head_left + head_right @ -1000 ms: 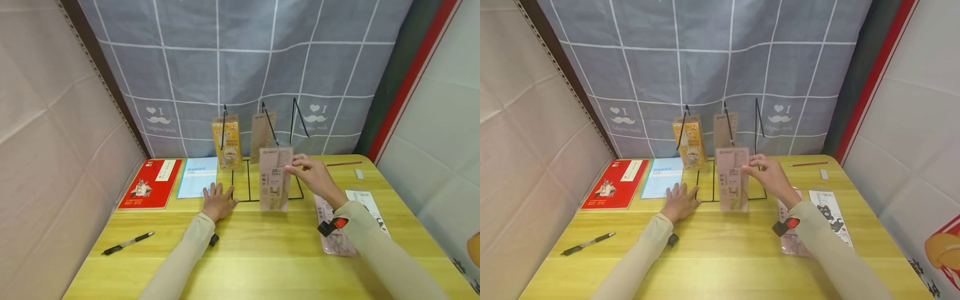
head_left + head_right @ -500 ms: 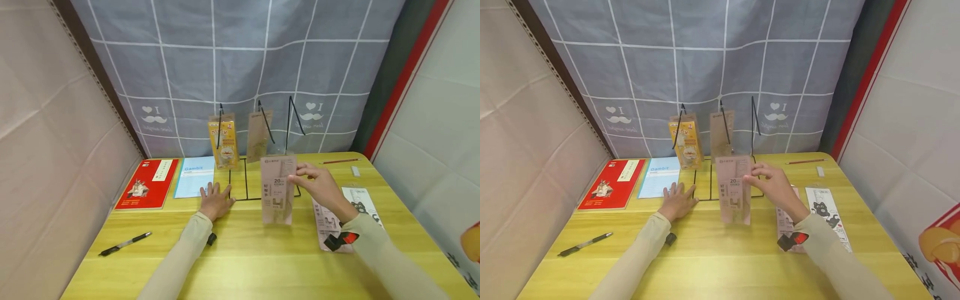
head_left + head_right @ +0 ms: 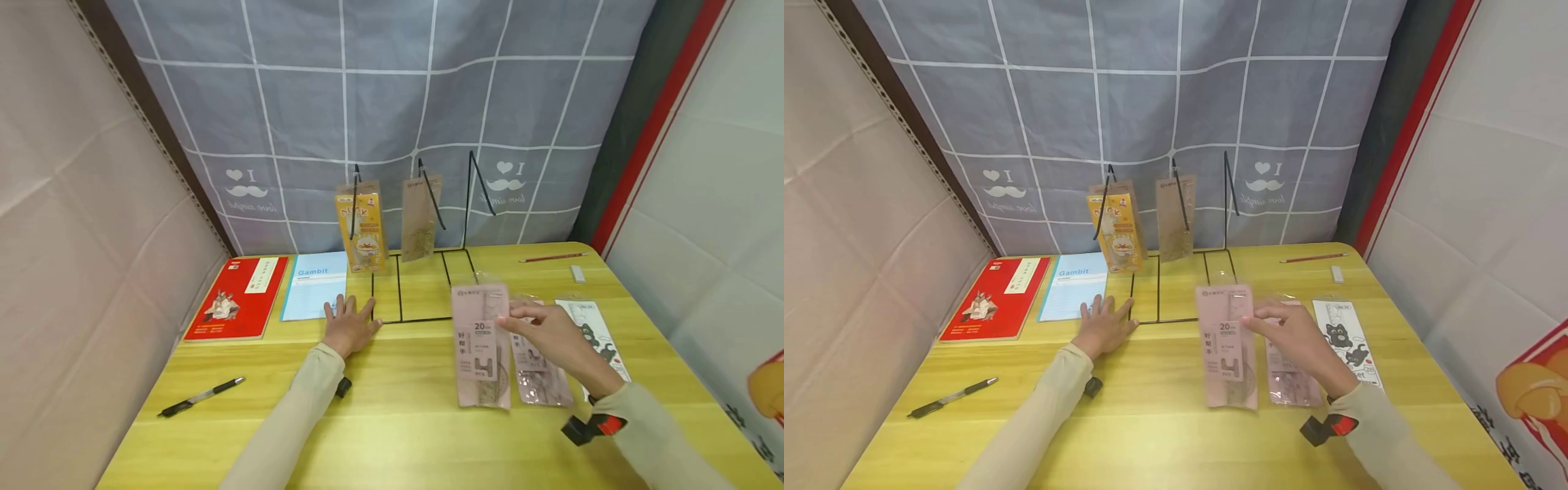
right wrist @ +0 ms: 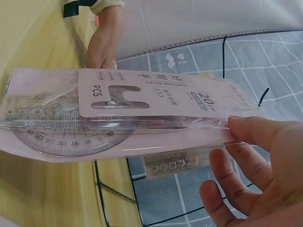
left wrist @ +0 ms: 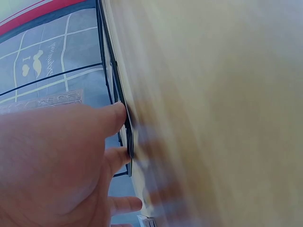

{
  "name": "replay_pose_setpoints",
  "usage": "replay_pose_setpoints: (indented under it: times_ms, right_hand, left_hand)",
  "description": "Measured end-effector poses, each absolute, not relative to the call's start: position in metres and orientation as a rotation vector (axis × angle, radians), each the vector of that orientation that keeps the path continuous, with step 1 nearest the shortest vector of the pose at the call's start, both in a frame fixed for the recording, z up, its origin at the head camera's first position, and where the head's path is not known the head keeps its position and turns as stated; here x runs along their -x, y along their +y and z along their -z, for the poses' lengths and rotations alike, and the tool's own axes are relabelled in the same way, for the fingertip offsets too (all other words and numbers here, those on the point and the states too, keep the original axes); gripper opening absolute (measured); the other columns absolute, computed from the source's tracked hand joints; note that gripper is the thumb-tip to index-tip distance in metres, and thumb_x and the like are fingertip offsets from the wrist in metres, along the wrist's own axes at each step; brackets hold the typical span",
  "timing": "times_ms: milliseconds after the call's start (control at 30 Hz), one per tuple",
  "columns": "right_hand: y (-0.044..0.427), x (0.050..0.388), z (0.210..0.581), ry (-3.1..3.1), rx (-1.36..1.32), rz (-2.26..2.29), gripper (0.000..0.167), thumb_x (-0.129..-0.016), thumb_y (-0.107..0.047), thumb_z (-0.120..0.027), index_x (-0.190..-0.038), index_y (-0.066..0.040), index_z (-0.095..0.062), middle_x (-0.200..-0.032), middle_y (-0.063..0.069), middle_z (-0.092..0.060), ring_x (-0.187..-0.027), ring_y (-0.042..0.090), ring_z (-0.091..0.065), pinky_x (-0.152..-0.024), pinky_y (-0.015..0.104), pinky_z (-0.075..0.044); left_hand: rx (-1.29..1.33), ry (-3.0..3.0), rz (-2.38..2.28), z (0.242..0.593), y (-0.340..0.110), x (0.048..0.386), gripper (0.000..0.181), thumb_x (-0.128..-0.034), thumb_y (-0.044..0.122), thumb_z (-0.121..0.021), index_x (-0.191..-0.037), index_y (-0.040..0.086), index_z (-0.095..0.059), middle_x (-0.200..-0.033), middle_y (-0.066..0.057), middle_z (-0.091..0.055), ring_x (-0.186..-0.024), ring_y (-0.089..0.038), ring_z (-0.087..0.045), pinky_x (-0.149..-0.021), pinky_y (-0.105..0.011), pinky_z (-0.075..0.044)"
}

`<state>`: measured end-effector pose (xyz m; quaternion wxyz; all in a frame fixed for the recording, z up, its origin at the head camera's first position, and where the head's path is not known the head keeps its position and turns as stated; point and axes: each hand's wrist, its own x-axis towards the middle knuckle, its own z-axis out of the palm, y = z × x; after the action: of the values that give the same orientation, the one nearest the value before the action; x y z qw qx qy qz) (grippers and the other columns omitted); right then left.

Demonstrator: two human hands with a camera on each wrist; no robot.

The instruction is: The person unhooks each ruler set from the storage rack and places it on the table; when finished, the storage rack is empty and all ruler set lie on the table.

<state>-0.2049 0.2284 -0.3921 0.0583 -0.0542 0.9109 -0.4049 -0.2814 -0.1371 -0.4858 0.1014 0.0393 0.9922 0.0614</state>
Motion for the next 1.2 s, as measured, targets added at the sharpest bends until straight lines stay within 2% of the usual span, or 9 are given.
replay_pose_setpoints:
  times_ms: [100, 200, 367, 433, 500, 667, 767, 900, 1200]
  right_hand:
    - [0.234, 0.205, 0.398, 2.743, 0.123, 1.194, 0.052, -0.098, -0.06, -0.063, -0.122, -0.016, -0.077, -0.151, 0.015, -0.058, -0.114, 0.032, -0.062, -0.08, 0.033, -0.05]
    - [0.238, 0.206, 0.405, 2.711, 0.093, 1.193, 0.049, -0.097, -0.058, -0.065, -0.121, -0.017, -0.077, -0.138, 0.015, -0.065, -0.1, 0.028, -0.063, -0.076, 0.031, -0.049]
    - [0.244, 0.207, 0.426, 2.757, 0.141, 1.125, 0.042, -0.097, -0.055, -0.067, -0.112, -0.018, -0.079, -0.147, 0.022, -0.059, -0.122, 0.041, -0.063, -0.093, 0.05, -0.055]
    - [0.246, 0.208, 0.436, 2.786, 0.172, 1.099, 0.043, -0.096, -0.055, -0.068, -0.112, -0.017, -0.08, -0.154, 0.025, -0.052, -0.136, 0.048, -0.053, -0.106, 0.061, -0.049]
    - [0.247, 0.208, 0.446, 2.794, 0.19, 1.107, 0.044, -0.095, -0.053, -0.071, -0.112, -0.014, -0.079, -0.153, 0.026, -0.052, -0.14, 0.05, -0.049, -0.111, 0.066, -0.044]
    - [0.244, 0.208, 0.467, 2.94, 0.283, 1.024, 0.039, -0.092, -0.045, -0.077, -0.105, -0.009, -0.081, -0.135, 0.02, -0.067, -0.126, 0.046, -0.059, -0.104, 0.064, -0.048]
    - [0.24, 0.207, 0.474, 3.031, 0.307, 0.962, 0.029, -0.089, -0.038, -0.081, -0.096, -0.01, -0.082, -0.127, 0.017, -0.072, -0.121, 0.045, -0.061, -0.101, 0.065, -0.041]
    - [0.235, 0.204, 0.479, 3.076, 0.262, 0.924, 0.022, -0.087, -0.035, -0.083, -0.092, -0.013, -0.082, -0.13, 0.017, -0.071, -0.123, 0.047, -0.055, -0.096, 0.064, -0.03]
    - [0.227, 0.202, 0.488, 3.101, 0.127, 0.837, 0.021, -0.087, -0.034, -0.082, -0.09, -0.013, -0.081, -0.137, 0.023, -0.064, -0.127, 0.049, -0.048, -0.104, 0.067, -0.023]
  left_hand:
    - [-0.117, 2.925, -0.181, 0.485, -0.137, 0.282, 0.064, -0.1089, 0.058, -0.036, -0.166, 0.031, -0.024, -0.172, -0.022, -0.017, -0.16, -0.048, -0.004, -0.126, -0.07, 0.0]
    - [-0.12, 2.928, -0.186, 0.484, -0.137, 0.281, 0.064, -0.1091, 0.057, -0.037, -0.166, 0.03, -0.025, -0.172, -0.022, -0.018, -0.16, -0.048, -0.005, -0.126, -0.071, 0.0]
    - [-0.135, 2.934, -0.19, 0.484, -0.136, 0.28, 0.064, -0.1092, 0.056, -0.038, -0.166, 0.03, -0.026, -0.171, -0.022, -0.019, -0.16, -0.048, -0.006, -0.125, -0.073, 0.001]
    - [-0.137, 2.935, -0.187, 0.485, -0.136, 0.281, 0.064, -0.1092, 0.056, -0.038, -0.166, 0.03, -0.026, -0.171, -0.022, -0.02, -0.16, -0.048, -0.006, -0.125, -0.073, 0.001]
    - [-0.129, 2.925, -0.18, 0.488, -0.136, 0.283, 0.064, -0.1091, 0.057, -0.037, -0.166, 0.031, -0.024, -0.171, -0.021, -0.019, -0.16, -0.048, -0.005, -0.124, -0.074, 0.003]
    - [-0.116, 2.919, -0.17, 0.494, -0.138, 0.288, 0.065, -0.1087, 0.059, -0.035, -0.167, 0.032, -0.021, -0.172, -0.021, -0.017, -0.16, -0.048, -0.001, -0.123, -0.074, 0.007]
    - [-0.116, 2.926, -0.161, 0.494, -0.139, 0.287, 0.066, -0.1086, 0.059, -0.034, -0.167, 0.032, -0.021, -0.172, -0.021, -0.017, -0.16, -0.048, -0.001, -0.124, -0.074, 0.007]
    - [-0.111, 2.929, -0.152, 0.489, -0.137, 0.284, 0.065, -0.109, 0.058, -0.035, -0.167, 0.031, -0.022, -0.172, -0.02, -0.018, -0.16, -0.048, -0.003, -0.124, -0.073, 0.005]
    - [-0.12, 2.944, -0.167, 0.485, -0.136, 0.28, 0.064, -0.1091, 0.057, -0.037, -0.166, 0.03, -0.026, -0.171, -0.022, -0.021, -0.16, -0.049, -0.007, -0.124, -0.074, 0.003]
